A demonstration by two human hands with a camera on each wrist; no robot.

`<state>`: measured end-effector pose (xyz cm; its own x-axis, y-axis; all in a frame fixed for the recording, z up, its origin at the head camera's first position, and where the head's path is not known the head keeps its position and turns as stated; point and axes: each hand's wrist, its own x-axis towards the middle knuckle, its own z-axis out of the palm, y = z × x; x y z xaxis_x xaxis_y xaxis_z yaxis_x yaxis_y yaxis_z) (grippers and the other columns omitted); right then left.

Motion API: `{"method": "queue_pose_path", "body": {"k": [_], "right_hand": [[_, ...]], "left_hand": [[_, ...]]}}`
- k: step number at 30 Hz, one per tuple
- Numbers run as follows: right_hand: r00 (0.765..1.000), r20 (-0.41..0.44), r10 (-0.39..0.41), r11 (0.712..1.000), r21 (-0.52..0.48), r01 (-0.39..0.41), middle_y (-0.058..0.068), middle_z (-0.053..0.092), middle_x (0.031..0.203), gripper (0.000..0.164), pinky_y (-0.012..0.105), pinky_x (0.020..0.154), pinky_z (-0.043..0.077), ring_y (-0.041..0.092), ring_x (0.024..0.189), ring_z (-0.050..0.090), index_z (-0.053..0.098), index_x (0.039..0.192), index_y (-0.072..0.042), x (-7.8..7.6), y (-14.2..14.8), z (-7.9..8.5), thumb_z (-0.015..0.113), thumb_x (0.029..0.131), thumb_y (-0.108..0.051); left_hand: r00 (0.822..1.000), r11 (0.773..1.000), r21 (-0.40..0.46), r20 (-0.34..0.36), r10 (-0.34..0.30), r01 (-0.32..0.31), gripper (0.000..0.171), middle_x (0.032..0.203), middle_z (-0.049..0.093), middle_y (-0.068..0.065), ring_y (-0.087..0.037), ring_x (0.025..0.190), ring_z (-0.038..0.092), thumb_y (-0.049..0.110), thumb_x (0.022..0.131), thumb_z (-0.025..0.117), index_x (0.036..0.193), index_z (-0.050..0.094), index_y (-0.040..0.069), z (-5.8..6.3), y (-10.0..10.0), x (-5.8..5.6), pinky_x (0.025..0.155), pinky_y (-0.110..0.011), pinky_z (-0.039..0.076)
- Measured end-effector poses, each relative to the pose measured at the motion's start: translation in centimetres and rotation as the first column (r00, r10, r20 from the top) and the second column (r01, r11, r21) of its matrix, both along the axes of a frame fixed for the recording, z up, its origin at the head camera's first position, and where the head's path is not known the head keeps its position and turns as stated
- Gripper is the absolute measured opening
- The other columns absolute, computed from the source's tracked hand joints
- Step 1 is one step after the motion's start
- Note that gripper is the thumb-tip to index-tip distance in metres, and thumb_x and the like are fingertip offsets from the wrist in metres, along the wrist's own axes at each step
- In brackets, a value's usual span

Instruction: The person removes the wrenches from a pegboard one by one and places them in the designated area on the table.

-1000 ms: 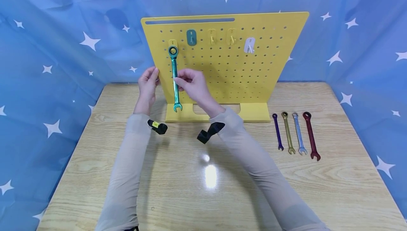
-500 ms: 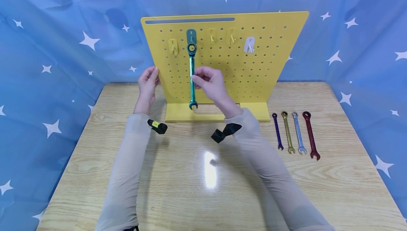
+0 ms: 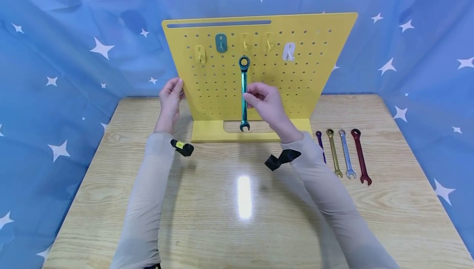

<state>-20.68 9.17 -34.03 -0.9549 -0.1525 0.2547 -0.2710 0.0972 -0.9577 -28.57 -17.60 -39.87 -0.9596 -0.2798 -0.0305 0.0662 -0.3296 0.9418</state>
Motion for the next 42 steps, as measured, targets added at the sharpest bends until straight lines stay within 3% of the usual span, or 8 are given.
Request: {"method": "queue_pose_path", "body": {"k": [11,20,35,42], "right_hand": [[0.997,0.021,-0.080,0.992,0.105,0.077,0.001,0.058,0.080,0.017,0.022,0.067,0.052,0.013,0.069,0.057,0.060,0.099,0.010,1.2,4.4,-0.1,0.059,0.092,-0.005],[0.988,0.001,-0.155,0.979,0.134,0.153,-0.002,0.057,0.076,0.017,0.021,0.067,0.052,0.011,0.068,0.057,0.059,0.097,0.011,2.3,8.3,-0.4,0.060,0.092,-0.005],[0.959,0.031,-0.281,0.953,0.124,0.276,-0.007,0.058,0.072,0.004,0.016,0.061,0.049,0.008,0.063,0.056,0.064,0.087,-0.003,4.3,15.3,-1.9,0.061,0.089,-0.001],[0.946,0.050,-0.321,0.933,0.187,0.307,-0.007,0.057,0.075,0.004,0.014,0.061,0.049,0.006,0.065,0.056,0.064,0.091,-0.003,5.3,17.9,-2.3,0.060,0.091,-0.005]], "left_hand": [[1.000,1.000,-0.025,-0.011,-0.004,0.003,0.007,0.081,0.064,0.002,-0.010,0.074,0.057,0.015,0.090,0.062,0.087,0.068,0.015,0.0,0.0,0.2,0.069,-0.025,0.044],[1.000,1.000,-0.017,-0.014,0.000,0.000,0.006,0.082,0.064,0.001,-0.010,0.073,0.057,0.015,0.090,0.062,0.088,0.068,0.014,0.0,-0.1,0.2,0.067,-0.023,0.044],[1.000,1.000,0.013,0.008,-0.008,0.008,0.006,0.082,0.064,0.001,-0.011,0.074,0.057,0.014,0.090,0.063,0.086,0.067,0.014,0.1,0.1,0.3,0.069,-0.024,0.044],[1.000,1.000,0.021,-0.001,-0.015,0.015,0.006,0.081,0.063,0.001,-0.011,0.073,0.057,0.014,0.090,0.062,0.086,0.067,0.014,0.2,0.1,0.4,0.067,-0.023,0.044]]}}
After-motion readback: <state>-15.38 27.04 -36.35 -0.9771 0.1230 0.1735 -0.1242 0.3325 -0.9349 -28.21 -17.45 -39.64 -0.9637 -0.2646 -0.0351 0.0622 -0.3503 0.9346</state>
